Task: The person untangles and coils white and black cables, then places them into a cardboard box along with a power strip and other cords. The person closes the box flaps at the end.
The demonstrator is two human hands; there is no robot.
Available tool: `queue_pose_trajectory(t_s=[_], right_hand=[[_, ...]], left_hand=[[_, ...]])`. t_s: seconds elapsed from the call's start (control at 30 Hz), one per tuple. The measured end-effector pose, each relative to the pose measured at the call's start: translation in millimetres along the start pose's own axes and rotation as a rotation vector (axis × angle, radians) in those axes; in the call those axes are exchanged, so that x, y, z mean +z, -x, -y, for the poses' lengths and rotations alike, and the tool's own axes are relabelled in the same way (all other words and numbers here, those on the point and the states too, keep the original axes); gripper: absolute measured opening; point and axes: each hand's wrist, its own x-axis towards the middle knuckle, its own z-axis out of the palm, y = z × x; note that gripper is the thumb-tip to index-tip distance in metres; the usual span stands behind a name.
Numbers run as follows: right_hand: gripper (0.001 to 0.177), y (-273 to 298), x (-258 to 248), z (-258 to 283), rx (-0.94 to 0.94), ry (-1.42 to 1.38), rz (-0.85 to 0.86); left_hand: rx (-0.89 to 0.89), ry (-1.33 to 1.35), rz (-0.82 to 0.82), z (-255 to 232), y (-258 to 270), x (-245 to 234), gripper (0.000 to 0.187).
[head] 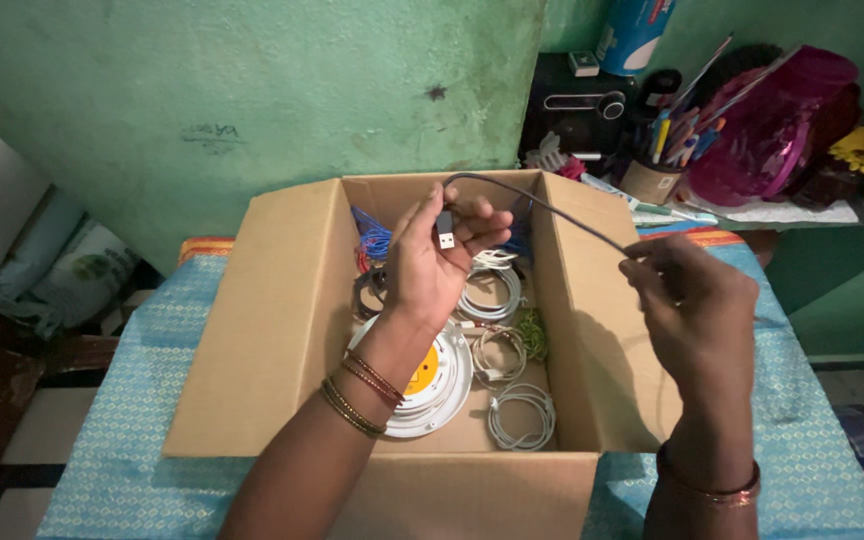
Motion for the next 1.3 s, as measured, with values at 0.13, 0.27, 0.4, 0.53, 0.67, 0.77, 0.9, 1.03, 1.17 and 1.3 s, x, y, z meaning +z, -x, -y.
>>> queue_pose_trajectory(t_s=[0.13,0.27,0.4,0.53,0.67,0.77,0.9,1.03,1.17,1.3], right_hand=[[0.014,3.4,4.0,8.1,-0.106,0.246,0.242],[0.02,20.7,11.7,23.1,-0.205,0.257,0.411],[0.025,29.9,14.9,34.8,-0.304,0.246,0.479],[0.024,30.6,1.5,38.5,-0.254,0.326,0.387],[0.016,30.0,-17.7,40.4,-0.232,0.253,0.268],[0.016,29.6,-27.4,42.0,-0.267,0.167,0.132],[0.017,30.6,-30.1,42.7,-0.307,0.07,-0.147],[0.019,23.5,-36.7,36.2,-0.261,0.085,-0.219],[0.024,20.8,-44.0,27.2,-0.214,-0.022,-0.191],[0.023,23.1,-52.7,26.1,-0.258,0.036,-0.056]], left_hand=[[-0.008,-0.009,0.079,-1.8,0.3,10.2,0.026],[-0.038,-0.257,0.123,-3.6,6.0,22.3,0.024],[0.07,-0.649,0.278,6.2,9.3,30.8,0.019],[0.085,-0.914,0.31,15.0,15.1,35.4,0.019],[0.191,-1.303,0.4,14.5,22.8,41.7,0.016],[0.308,-1.409,0.537,15.0,26.8,48.3,0.016],[0.155,-1.357,0.529,16.2,31.6,53.1,0.018],[0.182,-1.329,0.597,16.1,30.6,54.1,0.016],[0.342,-1.422,0.611,15.4,27.7,56.2,0.02],[0.718,-1.678,0.734,11.6,22.1,54.9,0.019]])
